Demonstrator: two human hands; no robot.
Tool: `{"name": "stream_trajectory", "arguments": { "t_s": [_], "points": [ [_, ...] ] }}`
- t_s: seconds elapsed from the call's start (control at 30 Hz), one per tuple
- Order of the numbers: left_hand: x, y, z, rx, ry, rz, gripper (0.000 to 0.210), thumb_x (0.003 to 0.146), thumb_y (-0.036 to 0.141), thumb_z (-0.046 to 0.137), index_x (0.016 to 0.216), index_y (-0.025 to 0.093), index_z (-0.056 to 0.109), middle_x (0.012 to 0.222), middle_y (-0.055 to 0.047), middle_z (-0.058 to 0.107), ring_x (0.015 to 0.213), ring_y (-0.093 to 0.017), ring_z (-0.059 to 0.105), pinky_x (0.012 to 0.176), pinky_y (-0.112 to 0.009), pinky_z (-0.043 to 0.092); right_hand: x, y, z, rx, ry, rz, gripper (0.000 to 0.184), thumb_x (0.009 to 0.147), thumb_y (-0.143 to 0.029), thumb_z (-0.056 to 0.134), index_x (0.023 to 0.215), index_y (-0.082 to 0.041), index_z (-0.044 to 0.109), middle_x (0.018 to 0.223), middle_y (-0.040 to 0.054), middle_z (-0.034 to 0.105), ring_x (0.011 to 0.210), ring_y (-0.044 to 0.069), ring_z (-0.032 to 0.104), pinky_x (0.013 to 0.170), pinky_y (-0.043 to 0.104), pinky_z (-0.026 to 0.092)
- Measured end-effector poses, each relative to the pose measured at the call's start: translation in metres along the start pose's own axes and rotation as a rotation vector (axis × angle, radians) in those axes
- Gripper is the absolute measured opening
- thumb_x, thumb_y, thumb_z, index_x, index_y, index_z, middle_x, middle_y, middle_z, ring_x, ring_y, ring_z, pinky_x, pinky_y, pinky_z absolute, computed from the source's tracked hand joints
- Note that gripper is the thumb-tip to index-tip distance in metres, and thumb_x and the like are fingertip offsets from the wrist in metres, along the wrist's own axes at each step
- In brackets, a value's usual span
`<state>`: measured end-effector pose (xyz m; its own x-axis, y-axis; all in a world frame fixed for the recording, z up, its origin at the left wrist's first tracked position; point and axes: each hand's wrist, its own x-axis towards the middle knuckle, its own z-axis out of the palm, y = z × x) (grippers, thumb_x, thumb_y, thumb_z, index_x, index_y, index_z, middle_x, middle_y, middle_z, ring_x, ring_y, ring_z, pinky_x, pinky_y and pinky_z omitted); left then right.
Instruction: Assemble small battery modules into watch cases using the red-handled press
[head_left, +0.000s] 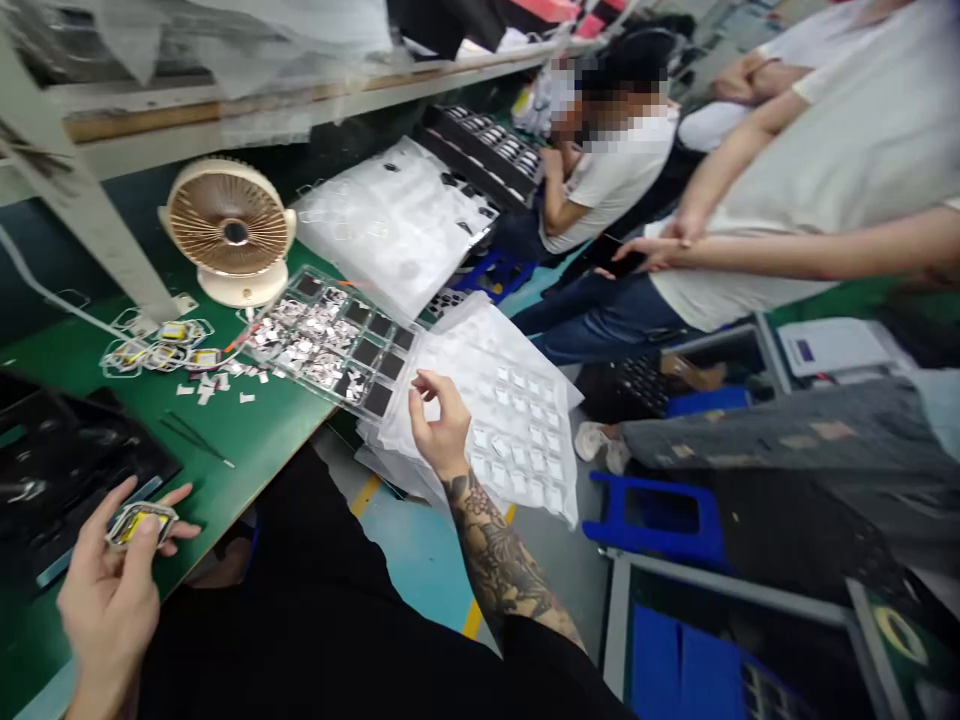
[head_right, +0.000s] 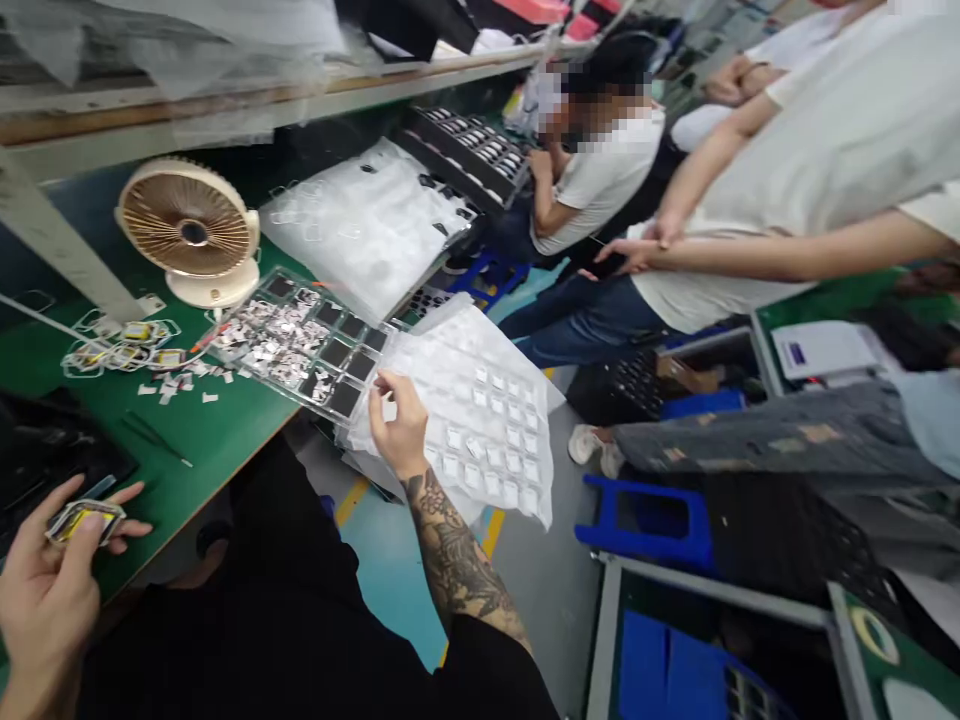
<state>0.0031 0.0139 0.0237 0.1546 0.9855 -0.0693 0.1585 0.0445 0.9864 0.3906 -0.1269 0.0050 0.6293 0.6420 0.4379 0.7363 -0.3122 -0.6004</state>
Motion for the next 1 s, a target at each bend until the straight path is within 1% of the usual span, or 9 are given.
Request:
{"name": "stream_trajectory", "arguments": {
  "t_s": [0.13,0.2,0.3,0.4,0.5,0.57,0.7,0.83,1.0],
  "points": [
    [0.002,0.007,0.011,-0.007,-0.014,-0.058,0.046,0.093,0.042,0.088,0.13,0.021,0.07,0.11,-0.007,0.086,0.086,-0.026,0.084,0.07,-0.032,0.067,0.002,0.105,-0.055,-0.315,-0.06,0.326,0.035,0.101,-0.024,0.05,0.128,-0.015,0.07,0.122,0.0159,0.074,0.112,0.027,0.067,0.109,0.044,0.053],
    [0.005,0.008,0.02,-0.104,-0.076,-0.149,0.048,0.091,0.044,0.089,0.129,0.024,0.068,0.114,-0.008,0.086,0.101,-0.033,0.086,0.085,-0.043,0.073,0.001,0.145,-0.075,-0.416,-0.039,0.465,0.04,0.098,-0.023,0.052,0.133,-0.011,0.07,0.128,0.0208,0.073,0.12,0.03,0.064,0.115,0.046,0.047],
    [0.007,0.01,0.033,-0.185,-0.218,-0.26,0.05,0.093,0.049,0.085,0.134,0.027,0.067,0.13,-0.011,0.084,0.13,-0.043,0.078,0.109,-0.061,0.068,0.005,0.187,-0.089,-0.522,-0.063,0.64,0.047,0.099,-0.028,0.058,0.142,-0.009,0.066,0.13,0.0226,0.073,0.124,0.032,0.063,0.116,0.044,0.044],
    [0.002,0.01,0.041,-0.167,-0.261,-0.249,0.052,0.092,0.047,0.088,0.136,0.027,0.069,0.139,-0.012,0.081,0.128,-0.041,0.079,0.108,-0.055,0.07,0.014,0.211,-0.087,-0.574,-0.091,0.747,0.048,0.101,-0.033,0.061,0.143,-0.01,0.068,0.126,0.0207,0.076,0.121,0.031,0.066,0.111,0.04,0.046],
    [-0.007,0.009,0.042,-0.081,-0.213,-0.118,0.054,0.088,0.038,0.094,0.135,0.023,0.073,0.131,-0.01,0.085,0.107,-0.03,0.087,0.096,-0.034,0.074,0.019,0.22,-0.082,-0.603,-0.091,0.806,0.044,0.102,-0.027,0.058,0.14,-0.011,0.071,0.127,0.022,0.077,0.12,0.03,0.068,0.108,0.038,0.047],
    [-0.01,0.008,0.04,-0.008,-0.166,-0.026,0.056,0.087,0.036,0.096,0.138,0.021,0.075,0.12,-0.01,0.087,0.098,-0.027,0.088,0.093,-0.029,0.074,0.021,0.221,-0.082,-0.603,-0.089,0.814,0.043,0.101,-0.024,0.057,0.139,-0.013,0.074,0.129,0.0223,0.077,0.121,0.03,0.069,0.108,0.037,0.047],
    [-0.009,0.003,0.034,0.052,-0.125,-0.028,0.064,0.085,0.043,0.096,0.141,0.019,0.076,0.116,-0.011,0.088,0.102,-0.031,0.088,0.103,-0.04,0.072,0.022,0.219,-0.085,-0.572,-0.068,0.805,0.039,0.099,-0.029,0.061,0.13,-0.016,0.081,0.125,0.0199,0.08,0.122,0.03,0.069,0.107,0.036,0.049],
    [-0.002,-0.004,0.03,0.015,-0.097,-0.101,0.066,0.08,0.048,0.099,0.133,0.017,0.076,0.12,-0.015,0.087,0.111,-0.037,0.086,0.114,-0.054,0.066,0.027,0.208,-0.086,-0.506,0.022,0.757,0.028,0.091,-0.03,0.071,0.109,-0.016,0.086,0.101,0.0161,0.083,0.104,0.029,0.073,0.098,0.036,0.053],
    [0.002,-0.001,0.032,-0.151,-0.071,-0.155,0.065,0.077,0.048,0.102,0.122,0.017,0.067,0.11,-0.016,0.088,0.096,-0.036,0.088,0.088,-0.045,0.075,0.037,0.166,-0.078,-0.266,0.26,0.412,0.033,0.1,-0.032,0.056,0.092,-0.014,0.083,0.087,0.0191,0.076,0.088,0.028,0.072,0.083,0.042,0.053]
  ]
}}
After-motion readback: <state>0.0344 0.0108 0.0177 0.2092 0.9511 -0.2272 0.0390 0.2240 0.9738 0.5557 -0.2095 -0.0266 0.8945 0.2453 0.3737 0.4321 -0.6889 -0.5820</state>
